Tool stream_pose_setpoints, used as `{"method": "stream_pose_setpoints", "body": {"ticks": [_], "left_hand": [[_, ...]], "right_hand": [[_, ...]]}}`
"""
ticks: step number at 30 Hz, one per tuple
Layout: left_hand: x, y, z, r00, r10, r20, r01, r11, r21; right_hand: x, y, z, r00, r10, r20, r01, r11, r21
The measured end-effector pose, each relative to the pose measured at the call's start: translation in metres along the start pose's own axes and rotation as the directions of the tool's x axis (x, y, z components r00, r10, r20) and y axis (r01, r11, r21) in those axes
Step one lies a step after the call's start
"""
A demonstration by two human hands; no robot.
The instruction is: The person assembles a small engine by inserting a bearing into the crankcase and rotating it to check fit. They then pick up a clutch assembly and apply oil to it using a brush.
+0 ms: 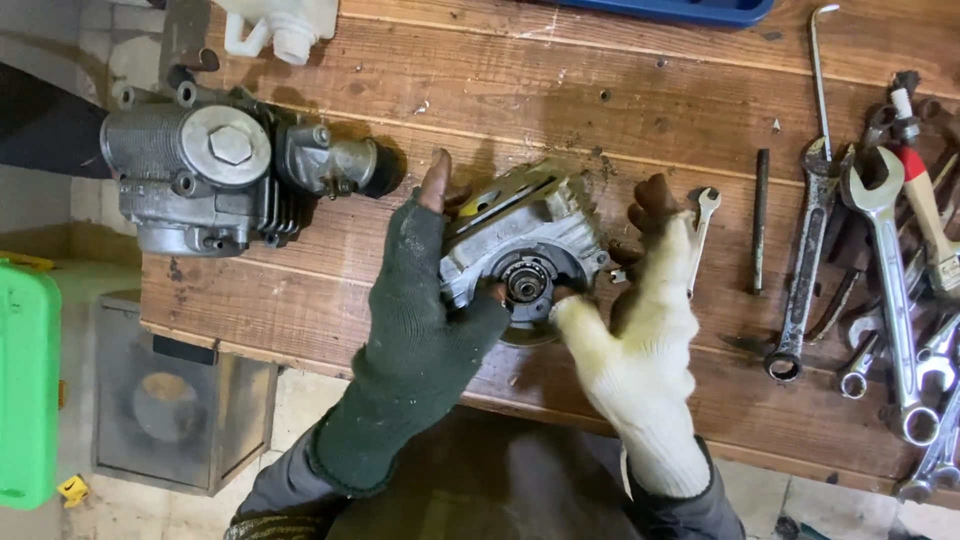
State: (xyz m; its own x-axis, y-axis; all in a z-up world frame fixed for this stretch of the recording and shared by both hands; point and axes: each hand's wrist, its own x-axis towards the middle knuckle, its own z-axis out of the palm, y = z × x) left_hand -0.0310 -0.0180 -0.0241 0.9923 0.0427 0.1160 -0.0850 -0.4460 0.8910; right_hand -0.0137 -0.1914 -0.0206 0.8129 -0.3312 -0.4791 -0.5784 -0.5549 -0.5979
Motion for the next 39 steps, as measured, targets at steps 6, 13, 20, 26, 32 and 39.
{"method": "stream_pose_setpoints", "body": {"ticks": [6,13,20,26,32,39], "left_hand": [[-0.003,-0.003,0.009,0.998,0.024,-0.057,-0.026,0.999,-0.025],[-0.009,0.004,0.012,0.989,-0.112,-0.091,0.122,0.987,0.106],[-0.005,0.012,0.016,0.974,-0.194,-0.120,0.216,0.954,0.208],[-0.006,0.006,0.018,0.974,-0.176,-0.141,0.204,0.955,0.216],[-0.008,-0.004,0.015,0.995,-0.024,-0.098,0.031,0.997,0.074],[-0.009,-0.001,0.006,0.994,0.048,-0.100,-0.057,0.995,-0.086]], "right_hand": [[0.001,0.006,0.011,0.989,-0.127,0.077,0.119,0.988,0.095],[-0.003,-0.004,0.014,0.981,-0.190,0.031,0.175,0.948,0.267],[-0.001,-0.008,0.021,0.955,-0.296,0.012,0.256,0.845,0.469],[0.002,-0.003,0.025,0.956,-0.293,0.004,0.244,0.806,0.539],[-0.002,0.004,0.011,0.985,-0.161,0.068,0.131,0.939,0.318],[-0.009,0.039,0.015,0.749,-0.607,-0.264,0.657,0.628,0.417]]}}
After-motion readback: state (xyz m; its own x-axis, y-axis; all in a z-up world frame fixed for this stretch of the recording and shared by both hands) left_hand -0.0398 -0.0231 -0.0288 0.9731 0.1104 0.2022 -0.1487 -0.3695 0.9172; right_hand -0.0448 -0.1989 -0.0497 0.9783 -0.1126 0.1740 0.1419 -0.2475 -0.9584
